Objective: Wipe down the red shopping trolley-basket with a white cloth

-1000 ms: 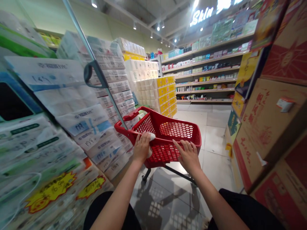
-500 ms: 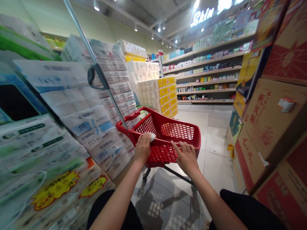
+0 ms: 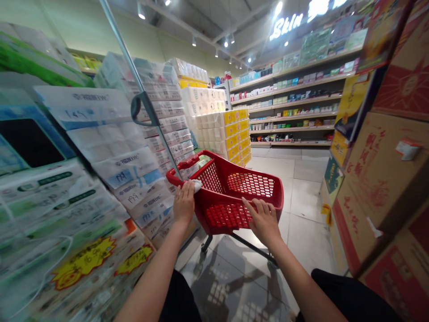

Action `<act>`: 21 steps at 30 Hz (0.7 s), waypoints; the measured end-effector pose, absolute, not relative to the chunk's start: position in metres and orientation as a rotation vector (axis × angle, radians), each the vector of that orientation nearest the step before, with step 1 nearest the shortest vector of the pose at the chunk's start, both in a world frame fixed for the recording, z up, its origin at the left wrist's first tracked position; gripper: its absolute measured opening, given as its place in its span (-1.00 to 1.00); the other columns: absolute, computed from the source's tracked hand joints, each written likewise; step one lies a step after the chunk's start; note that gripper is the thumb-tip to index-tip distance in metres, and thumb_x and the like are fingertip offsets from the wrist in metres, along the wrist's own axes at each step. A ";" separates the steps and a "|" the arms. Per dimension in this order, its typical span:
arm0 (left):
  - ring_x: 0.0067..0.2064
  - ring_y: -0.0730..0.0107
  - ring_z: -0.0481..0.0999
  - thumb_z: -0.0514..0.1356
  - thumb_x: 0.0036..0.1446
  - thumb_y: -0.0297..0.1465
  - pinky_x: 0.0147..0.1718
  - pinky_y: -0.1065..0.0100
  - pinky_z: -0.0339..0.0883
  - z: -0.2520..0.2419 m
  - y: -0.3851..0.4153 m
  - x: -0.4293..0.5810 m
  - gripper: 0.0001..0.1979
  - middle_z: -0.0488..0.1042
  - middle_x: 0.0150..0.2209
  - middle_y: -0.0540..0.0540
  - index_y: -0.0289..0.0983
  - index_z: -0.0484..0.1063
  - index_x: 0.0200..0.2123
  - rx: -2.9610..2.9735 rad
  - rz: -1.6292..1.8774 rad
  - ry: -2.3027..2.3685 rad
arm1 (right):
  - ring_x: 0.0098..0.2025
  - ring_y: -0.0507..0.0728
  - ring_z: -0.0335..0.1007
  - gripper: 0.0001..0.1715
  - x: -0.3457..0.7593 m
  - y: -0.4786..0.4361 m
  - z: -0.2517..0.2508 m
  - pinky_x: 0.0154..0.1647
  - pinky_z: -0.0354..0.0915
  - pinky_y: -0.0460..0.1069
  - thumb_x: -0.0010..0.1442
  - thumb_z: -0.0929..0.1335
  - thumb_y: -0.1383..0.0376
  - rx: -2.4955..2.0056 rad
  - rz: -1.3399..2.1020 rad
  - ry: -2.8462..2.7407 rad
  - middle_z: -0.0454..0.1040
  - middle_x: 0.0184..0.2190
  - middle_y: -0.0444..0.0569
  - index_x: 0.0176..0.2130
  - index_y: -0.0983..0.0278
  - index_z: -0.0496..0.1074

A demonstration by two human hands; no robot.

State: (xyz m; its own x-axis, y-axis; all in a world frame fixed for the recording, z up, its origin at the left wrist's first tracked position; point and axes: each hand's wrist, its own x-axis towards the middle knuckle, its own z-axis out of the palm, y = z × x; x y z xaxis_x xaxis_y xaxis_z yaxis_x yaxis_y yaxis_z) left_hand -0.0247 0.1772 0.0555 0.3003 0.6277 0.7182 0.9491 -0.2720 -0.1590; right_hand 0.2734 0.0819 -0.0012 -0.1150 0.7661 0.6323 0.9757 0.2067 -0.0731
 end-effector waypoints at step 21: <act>0.35 0.27 0.05 -0.06 0.18 -0.57 0.34 0.08 -0.14 0.036 0.164 0.018 -0.42 0.10 0.33 -0.18 -0.31 0.10 0.29 -2.149 -0.614 -1.284 | 0.19 0.28 0.06 -0.09 0.280 0.086 -0.004 0.21 -0.07 0.22 0.12 0.29 0.36 -1.632 -0.516 -1.917 0.25 0.14 0.00 0.35 -0.04 -0.08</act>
